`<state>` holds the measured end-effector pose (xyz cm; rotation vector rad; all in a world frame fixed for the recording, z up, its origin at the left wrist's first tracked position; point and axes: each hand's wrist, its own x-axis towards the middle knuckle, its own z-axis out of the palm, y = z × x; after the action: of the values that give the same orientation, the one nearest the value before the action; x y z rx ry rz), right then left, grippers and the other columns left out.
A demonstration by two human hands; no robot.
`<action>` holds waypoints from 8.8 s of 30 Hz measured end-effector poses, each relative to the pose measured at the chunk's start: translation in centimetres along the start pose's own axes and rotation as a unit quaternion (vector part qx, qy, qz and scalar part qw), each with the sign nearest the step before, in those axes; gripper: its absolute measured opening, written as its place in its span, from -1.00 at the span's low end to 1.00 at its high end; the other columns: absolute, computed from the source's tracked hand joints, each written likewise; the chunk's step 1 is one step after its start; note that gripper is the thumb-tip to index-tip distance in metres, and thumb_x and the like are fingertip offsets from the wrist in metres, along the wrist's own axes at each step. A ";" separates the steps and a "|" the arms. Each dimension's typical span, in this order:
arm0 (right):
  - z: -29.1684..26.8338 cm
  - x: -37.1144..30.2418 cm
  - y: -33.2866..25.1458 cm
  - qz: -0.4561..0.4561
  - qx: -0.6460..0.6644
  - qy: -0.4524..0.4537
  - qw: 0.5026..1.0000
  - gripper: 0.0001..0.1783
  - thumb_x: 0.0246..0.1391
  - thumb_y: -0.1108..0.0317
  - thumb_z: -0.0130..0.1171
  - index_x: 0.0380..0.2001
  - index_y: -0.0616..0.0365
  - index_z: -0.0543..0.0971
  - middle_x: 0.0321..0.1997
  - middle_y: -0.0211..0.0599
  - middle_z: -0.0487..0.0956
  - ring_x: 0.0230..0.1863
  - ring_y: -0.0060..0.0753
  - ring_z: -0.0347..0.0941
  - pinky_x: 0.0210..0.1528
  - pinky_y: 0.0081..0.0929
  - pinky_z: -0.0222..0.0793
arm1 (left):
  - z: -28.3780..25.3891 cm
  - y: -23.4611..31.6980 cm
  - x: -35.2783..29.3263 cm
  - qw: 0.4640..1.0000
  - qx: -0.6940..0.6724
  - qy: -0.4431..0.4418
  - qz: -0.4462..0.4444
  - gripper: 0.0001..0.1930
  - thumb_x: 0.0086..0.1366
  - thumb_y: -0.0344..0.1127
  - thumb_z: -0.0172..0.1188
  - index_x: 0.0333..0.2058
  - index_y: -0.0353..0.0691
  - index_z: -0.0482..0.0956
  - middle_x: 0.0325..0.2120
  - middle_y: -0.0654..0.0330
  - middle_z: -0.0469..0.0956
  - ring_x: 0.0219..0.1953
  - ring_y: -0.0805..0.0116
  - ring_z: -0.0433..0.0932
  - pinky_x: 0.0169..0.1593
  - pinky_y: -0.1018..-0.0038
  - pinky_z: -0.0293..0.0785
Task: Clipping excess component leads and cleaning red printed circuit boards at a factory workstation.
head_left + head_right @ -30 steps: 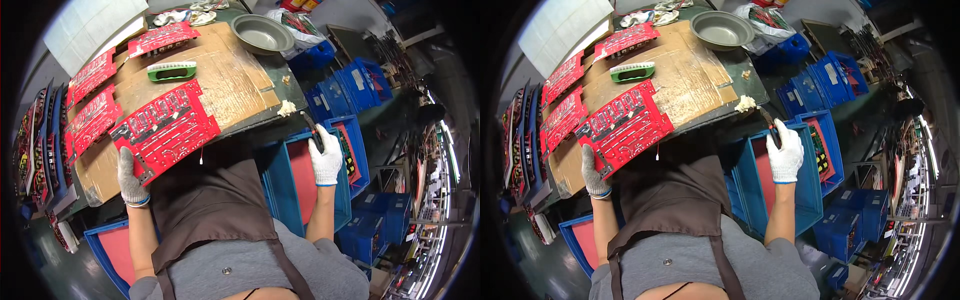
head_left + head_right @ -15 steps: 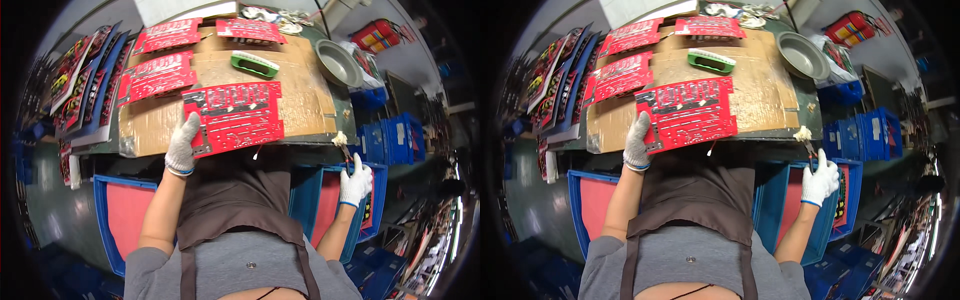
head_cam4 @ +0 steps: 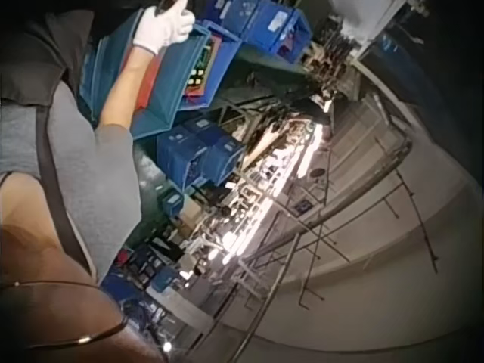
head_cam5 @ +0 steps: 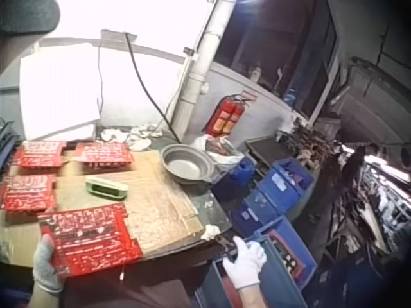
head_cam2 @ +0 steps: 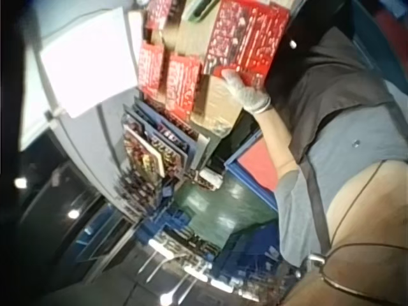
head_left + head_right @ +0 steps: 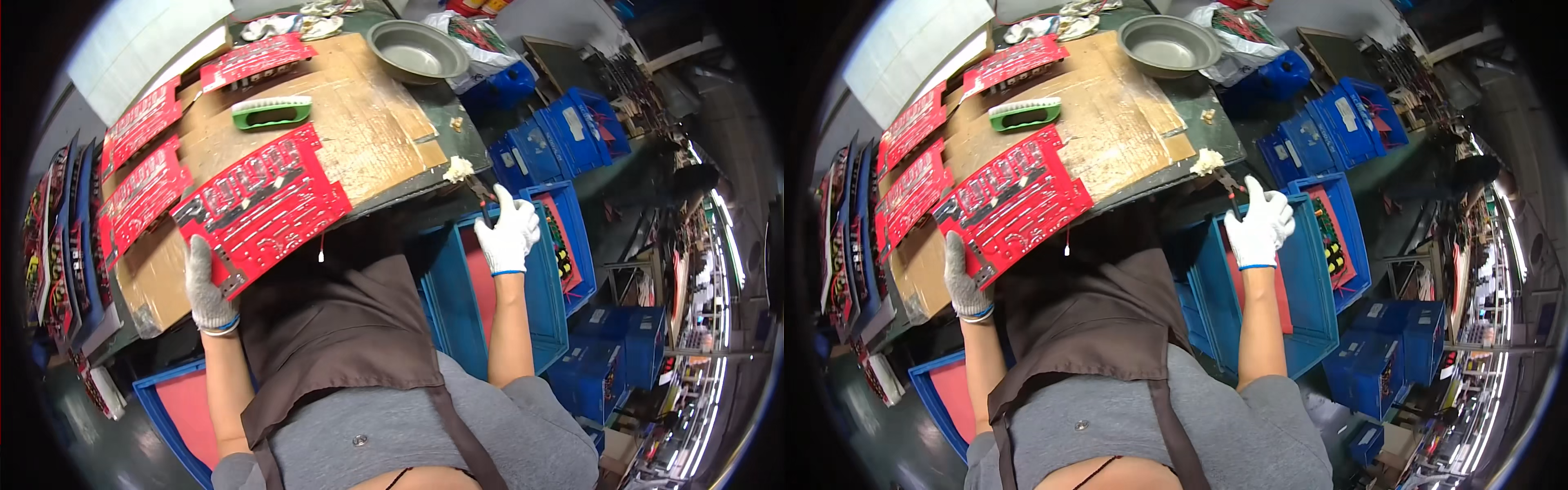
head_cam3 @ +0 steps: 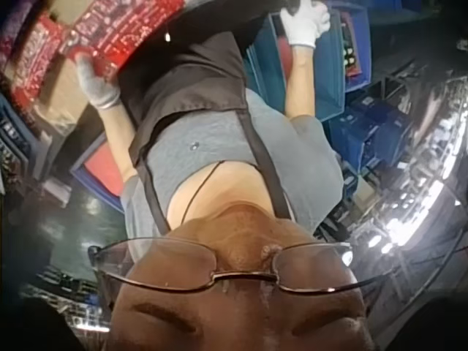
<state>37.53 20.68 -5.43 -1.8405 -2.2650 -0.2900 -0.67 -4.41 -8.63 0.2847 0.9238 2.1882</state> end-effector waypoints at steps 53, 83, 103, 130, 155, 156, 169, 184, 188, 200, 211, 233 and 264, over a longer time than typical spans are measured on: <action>-5.5 4.6 -17.8 -0.510 0.236 0.110 0.820 -0.25 -0.26 0.33 0.58 0.15 -0.18 0.65 -0.12 -0.37 0.60 -0.06 -0.17 0.54 0.03 -0.19 0.36 | 2.3 1.0 -0.8 0.996 0.088 0.010 -0.016 -0.36 0.52 -0.20 0.18 0.46 -0.23 0.23 0.19 0.10 0.55 0.14 0.25 0.62 0.19 0.26 0.61; -0.5 2.5 -17.3 -0.383 0.400 0.275 0.786 -0.28 -0.30 0.70 0.45 0.08 0.05 0.70 -0.11 -0.24 0.63 -0.07 -0.15 0.55 0.01 -0.21 0.43 | 2.7 1.3 -0.8 0.998 0.063 0.000 -0.030 -0.34 0.53 -0.17 0.20 0.48 -0.22 0.22 0.20 0.09 0.54 0.14 0.28 0.62 0.17 0.29 0.64; 0.0 -0.1 0.1 -0.066 -0.017 0.067 0.995 -0.40 -0.02 0.24 0.45 0.16 -0.33 0.62 -0.06 -0.44 0.58 0.01 -0.18 0.51 0.01 -0.10 0.41 | 4.0 -1.9 -0.4 0.999 0.038 -0.007 0.000 -0.39 0.57 -0.06 0.12 0.42 -0.25 0.23 0.25 -0.06 0.50 0.22 0.02 0.59 0.24 0.00 0.62; -8.9 0.7 -18.5 -0.462 0.192 0.029 0.866 -0.23 -0.26 0.39 0.56 0.17 -0.13 0.64 -0.04 -0.26 0.59 0.03 -0.09 0.51 0.10 -0.15 0.34 | 6.1 -0.8 -0.6 0.997 -0.013 -0.075 -0.010 -0.11 0.49 0.23 0.13 0.53 -0.21 0.03 0.35 -0.07 0.38 0.32 0.05 0.50 0.33 0.04 0.53; -8.7 0.9 -18.9 -0.499 0.180 0.053 0.846 -0.16 -0.25 0.39 0.56 0.24 -0.16 0.59 -0.01 -0.28 0.56 0.04 -0.09 0.49 0.12 -0.08 0.28 | 6.2 -0.5 -0.3 0.997 0.000 -0.064 -0.031 -0.16 0.52 0.23 0.09 0.54 -0.15 0.05 0.38 -0.05 0.36 0.33 0.04 0.48 0.32 0.01 0.55; -8.8 0.6 -19.0 -0.487 0.172 0.039 0.856 -0.16 -0.25 0.38 0.56 0.24 -0.17 0.59 0.00 -0.27 0.56 0.05 -0.09 0.49 0.13 -0.07 0.28 | 6.3 -0.5 -0.3 0.998 -0.002 -0.057 -0.026 -0.16 0.52 0.22 0.08 0.53 -0.18 0.06 0.34 -0.05 0.40 0.30 0.08 0.52 0.30 0.06 0.58; -7.0 -0.6 -19.0 -0.456 0.184 -0.032 0.870 -0.23 -0.11 0.36 0.50 0.26 -0.10 0.54 -0.11 -0.32 0.58 -0.05 -0.12 0.50 -0.01 -0.15 0.33 | 5.7 -0.9 0.0 0.999 0.014 -0.050 -0.008 -0.25 0.58 0.19 -0.02 0.50 -0.18 0.13 0.30 0.00 0.45 0.28 0.14 0.54 0.29 0.14 0.59; -7.7 -0.3 -18.9 -0.457 0.195 0.062 0.866 -0.19 -0.19 0.38 0.53 0.26 -0.11 0.58 -0.01 -0.28 0.57 0.05 -0.06 0.49 0.12 -0.11 0.31 | 6.0 -0.7 -0.2 0.998 0.017 -0.052 -0.013 -0.24 0.57 0.19 0.00 0.51 -0.18 0.11 0.33 0.00 0.42 0.28 0.15 0.53 0.28 0.14 0.60; -7.9 -0.4 -19.2 -0.459 0.169 0.019 0.872 -0.21 -0.18 0.40 0.52 0.24 -0.12 0.58 -0.03 -0.28 0.58 0.06 -0.10 0.49 0.13 -0.15 0.31 | 5.4 -1.1 0.1 0.998 0.022 -0.052 -0.004 -0.23 0.57 0.19 0.01 0.51 -0.20 0.12 0.32 0.00 0.42 0.29 0.17 0.53 0.30 0.16 0.58; -5.6 -0.1 -16.2 -0.279 0.489 -0.104 0.820 -0.46 -0.04 0.58 0.37 0.09 0.10 0.67 -0.19 -0.21 0.63 -0.21 -0.22 0.59 -0.06 -0.35 0.53 | 6.3 -0.9 -0.2 0.999 0.028 -0.045 -0.003 -0.19 0.53 0.22 0.06 0.50 -0.23 0.14 0.30 0.00 0.44 0.27 0.18 0.54 0.30 0.18 0.57; -3.9 -1.2 -0.9 -0.058 0.229 0.021 0.971 -0.54 0.10 0.47 0.32 0.11 0.07 0.65 -0.18 -0.15 0.63 -0.18 -0.12 0.61 -0.08 -0.28 0.53 | 5.3 -1.1 -0.3 0.998 0.052 -0.014 0.033 -0.28 0.59 0.11 0.02 0.50 -0.24 0.17 0.41 0.02 0.35 0.37 0.12 0.43 0.41 0.08 0.42; -5.9 -1.9 -7.3 -0.235 0.344 -0.079 0.906 -0.42 -0.05 0.49 0.38 0.13 0.16 0.59 0.01 -0.11 0.63 0.05 -0.12 0.61 0.17 -0.27 0.50 | 6.5 -1.1 -0.3 0.999 0.042 -0.028 0.004 -0.26 0.58 0.16 0.04 0.49 -0.23 0.18 0.30 0.02 0.45 0.22 0.22 0.57 0.28 0.20 0.58; -9.8 1.9 -19.5 -0.510 0.135 -0.026 0.849 -0.30 -0.16 0.34 0.51 0.17 -0.10 0.60 -0.05 -0.30 0.57 0.02 -0.11 0.45 0.02 -0.16 0.32 | 5.0 -1.5 0.0 0.998 0.005 -0.064 0.007 -0.32 0.61 0.09 0.00 0.48 -0.27 0.21 0.31 0.02 0.46 0.28 0.23 0.53 0.34 0.23 0.51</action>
<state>18.41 15.80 4.15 -0.3734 -2.9117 -0.0492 2.42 -1.01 -6.06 0.4322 0.8631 2.1504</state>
